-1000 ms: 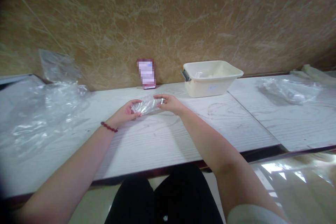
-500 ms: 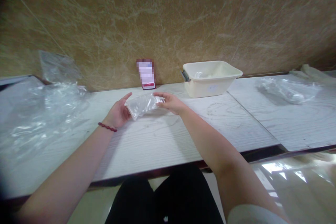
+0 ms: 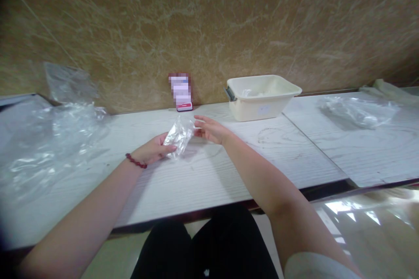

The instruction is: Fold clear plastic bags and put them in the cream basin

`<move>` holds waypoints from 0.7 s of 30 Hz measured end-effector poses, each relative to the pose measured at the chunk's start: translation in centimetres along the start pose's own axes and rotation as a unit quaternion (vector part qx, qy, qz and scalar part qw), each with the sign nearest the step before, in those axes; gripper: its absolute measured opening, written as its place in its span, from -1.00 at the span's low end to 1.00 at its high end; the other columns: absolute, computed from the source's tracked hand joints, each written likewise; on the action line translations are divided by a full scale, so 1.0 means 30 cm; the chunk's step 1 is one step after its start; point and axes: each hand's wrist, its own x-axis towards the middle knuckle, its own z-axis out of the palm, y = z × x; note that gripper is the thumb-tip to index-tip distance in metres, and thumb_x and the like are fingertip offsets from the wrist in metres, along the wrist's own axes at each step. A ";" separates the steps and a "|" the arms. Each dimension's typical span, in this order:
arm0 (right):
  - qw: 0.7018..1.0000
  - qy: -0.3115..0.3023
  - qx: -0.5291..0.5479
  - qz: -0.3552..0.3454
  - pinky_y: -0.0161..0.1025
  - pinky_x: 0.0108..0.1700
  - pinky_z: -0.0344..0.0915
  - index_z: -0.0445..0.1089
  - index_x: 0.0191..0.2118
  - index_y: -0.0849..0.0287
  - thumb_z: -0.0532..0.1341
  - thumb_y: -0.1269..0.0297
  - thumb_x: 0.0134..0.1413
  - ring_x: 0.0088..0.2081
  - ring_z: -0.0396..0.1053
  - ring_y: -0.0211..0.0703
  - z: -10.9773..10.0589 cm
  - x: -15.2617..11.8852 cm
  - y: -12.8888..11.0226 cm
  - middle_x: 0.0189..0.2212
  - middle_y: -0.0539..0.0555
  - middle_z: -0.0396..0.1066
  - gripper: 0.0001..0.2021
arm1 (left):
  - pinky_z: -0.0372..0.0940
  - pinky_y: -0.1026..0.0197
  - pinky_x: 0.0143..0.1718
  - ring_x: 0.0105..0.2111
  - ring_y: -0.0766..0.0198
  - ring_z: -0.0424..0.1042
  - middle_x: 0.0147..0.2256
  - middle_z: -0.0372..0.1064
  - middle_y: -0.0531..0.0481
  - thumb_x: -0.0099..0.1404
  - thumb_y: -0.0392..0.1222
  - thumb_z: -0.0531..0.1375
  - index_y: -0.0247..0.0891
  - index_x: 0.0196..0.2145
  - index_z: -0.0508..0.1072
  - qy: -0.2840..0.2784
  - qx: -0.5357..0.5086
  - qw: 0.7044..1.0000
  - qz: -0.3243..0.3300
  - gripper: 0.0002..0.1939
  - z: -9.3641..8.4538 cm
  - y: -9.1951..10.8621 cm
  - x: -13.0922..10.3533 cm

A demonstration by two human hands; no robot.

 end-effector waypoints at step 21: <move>0.971 0.218 -0.095 0.014 -0.35 -0.50 0.34 0.18 -0.45 0.20 0.13 0.44 -0.06 -0.58 0.28 -0.42 0.069 0.006 0.001 -0.54 -0.07 0.28 -0.92 | 0.20 0.13 -0.16 -0.28 0.29 0.36 -0.25 0.35 -0.06 -0.06 -0.27 0.26 -0.25 -0.01 0.11 0.095 -0.030 0.992 0.076 -0.36 0.039 -0.022 0.055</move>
